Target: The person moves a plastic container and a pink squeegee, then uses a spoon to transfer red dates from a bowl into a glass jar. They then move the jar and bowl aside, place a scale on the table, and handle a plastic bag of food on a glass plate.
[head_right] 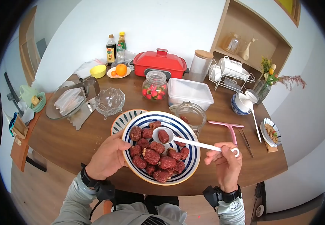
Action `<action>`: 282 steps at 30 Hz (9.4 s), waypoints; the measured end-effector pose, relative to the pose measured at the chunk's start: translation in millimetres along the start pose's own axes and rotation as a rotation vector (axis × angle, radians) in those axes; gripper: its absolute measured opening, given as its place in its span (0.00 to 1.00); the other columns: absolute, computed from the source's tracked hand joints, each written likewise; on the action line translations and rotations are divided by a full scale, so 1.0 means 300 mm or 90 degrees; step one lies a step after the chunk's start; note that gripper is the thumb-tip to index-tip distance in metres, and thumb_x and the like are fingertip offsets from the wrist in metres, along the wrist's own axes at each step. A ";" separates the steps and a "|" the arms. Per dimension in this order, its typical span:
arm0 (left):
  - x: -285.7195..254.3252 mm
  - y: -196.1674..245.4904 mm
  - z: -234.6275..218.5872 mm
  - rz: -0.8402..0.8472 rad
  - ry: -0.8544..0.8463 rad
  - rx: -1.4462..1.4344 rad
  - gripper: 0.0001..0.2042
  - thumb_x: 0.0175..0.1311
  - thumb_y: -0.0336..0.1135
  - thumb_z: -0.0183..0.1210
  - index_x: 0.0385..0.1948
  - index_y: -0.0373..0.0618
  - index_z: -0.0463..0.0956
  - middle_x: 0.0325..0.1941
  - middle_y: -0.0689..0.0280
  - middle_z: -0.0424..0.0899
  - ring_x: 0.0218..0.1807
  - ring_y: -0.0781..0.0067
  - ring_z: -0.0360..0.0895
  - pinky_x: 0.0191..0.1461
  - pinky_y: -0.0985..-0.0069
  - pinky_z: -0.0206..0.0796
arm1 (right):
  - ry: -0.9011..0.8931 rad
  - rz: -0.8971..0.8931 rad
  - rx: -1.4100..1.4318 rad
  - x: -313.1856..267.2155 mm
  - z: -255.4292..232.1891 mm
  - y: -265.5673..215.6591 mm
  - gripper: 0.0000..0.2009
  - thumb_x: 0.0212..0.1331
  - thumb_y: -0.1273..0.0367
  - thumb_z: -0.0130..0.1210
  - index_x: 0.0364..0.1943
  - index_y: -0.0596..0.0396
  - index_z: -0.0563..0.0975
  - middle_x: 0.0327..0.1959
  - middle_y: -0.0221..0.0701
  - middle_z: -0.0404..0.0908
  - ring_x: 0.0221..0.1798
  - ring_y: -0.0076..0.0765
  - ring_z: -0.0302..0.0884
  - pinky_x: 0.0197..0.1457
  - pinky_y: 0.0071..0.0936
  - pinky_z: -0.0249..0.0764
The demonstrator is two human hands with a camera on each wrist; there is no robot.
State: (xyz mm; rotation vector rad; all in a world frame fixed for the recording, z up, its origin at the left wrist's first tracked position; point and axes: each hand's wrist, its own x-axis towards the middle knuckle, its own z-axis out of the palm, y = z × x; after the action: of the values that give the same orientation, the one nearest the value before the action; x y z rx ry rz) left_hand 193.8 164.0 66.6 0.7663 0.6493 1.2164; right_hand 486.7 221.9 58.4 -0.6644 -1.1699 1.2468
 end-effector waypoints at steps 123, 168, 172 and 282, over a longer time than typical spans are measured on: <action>0.002 -0.007 -0.049 0.057 0.029 -0.054 0.26 0.57 0.31 0.44 0.61 0.42 0.55 0.56 0.60 0.71 0.48 0.66 0.78 0.39 0.67 0.79 | -0.119 -0.212 -0.068 0.119 -0.045 -0.127 0.11 0.61 0.67 0.50 0.37 0.63 0.76 0.24 0.43 0.79 0.26 0.38 0.78 0.35 0.29 0.74; 0.031 -0.017 -0.043 0.058 0.030 -0.028 0.24 0.58 0.31 0.42 0.59 0.43 0.56 0.55 0.59 0.72 0.45 0.67 0.79 0.35 0.70 0.79 | 0.032 -0.130 -0.231 0.142 -0.084 -0.046 0.10 0.64 0.71 0.47 0.41 0.65 0.76 0.31 0.38 0.81 0.31 0.30 0.78 0.35 0.22 0.73; 0.019 -0.005 -0.040 0.044 0.043 -0.032 0.25 0.56 0.29 0.43 0.59 0.40 0.56 0.58 0.58 0.70 0.57 0.64 0.72 0.56 0.63 0.71 | -0.074 -0.215 -0.502 0.102 -0.038 -0.086 0.09 0.60 0.74 0.51 0.39 0.64 0.78 0.30 0.39 0.81 0.32 0.31 0.79 0.40 0.23 0.73; -0.004 0.002 -0.040 0.005 0.007 -0.021 0.22 0.59 0.31 0.45 0.58 0.39 0.58 0.50 0.57 0.75 0.40 0.67 0.81 0.34 0.70 0.79 | -0.036 0.047 -0.004 0.025 -0.001 0.000 0.11 0.61 0.67 0.47 0.35 0.63 0.75 0.24 0.42 0.80 0.22 0.37 0.78 0.29 0.29 0.76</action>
State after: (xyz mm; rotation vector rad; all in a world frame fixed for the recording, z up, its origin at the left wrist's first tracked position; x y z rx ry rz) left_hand 183.7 164.9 60.1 0.7354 0.6343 1.2370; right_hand 486.3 229.1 60.6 -0.6857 -1.2059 1.3321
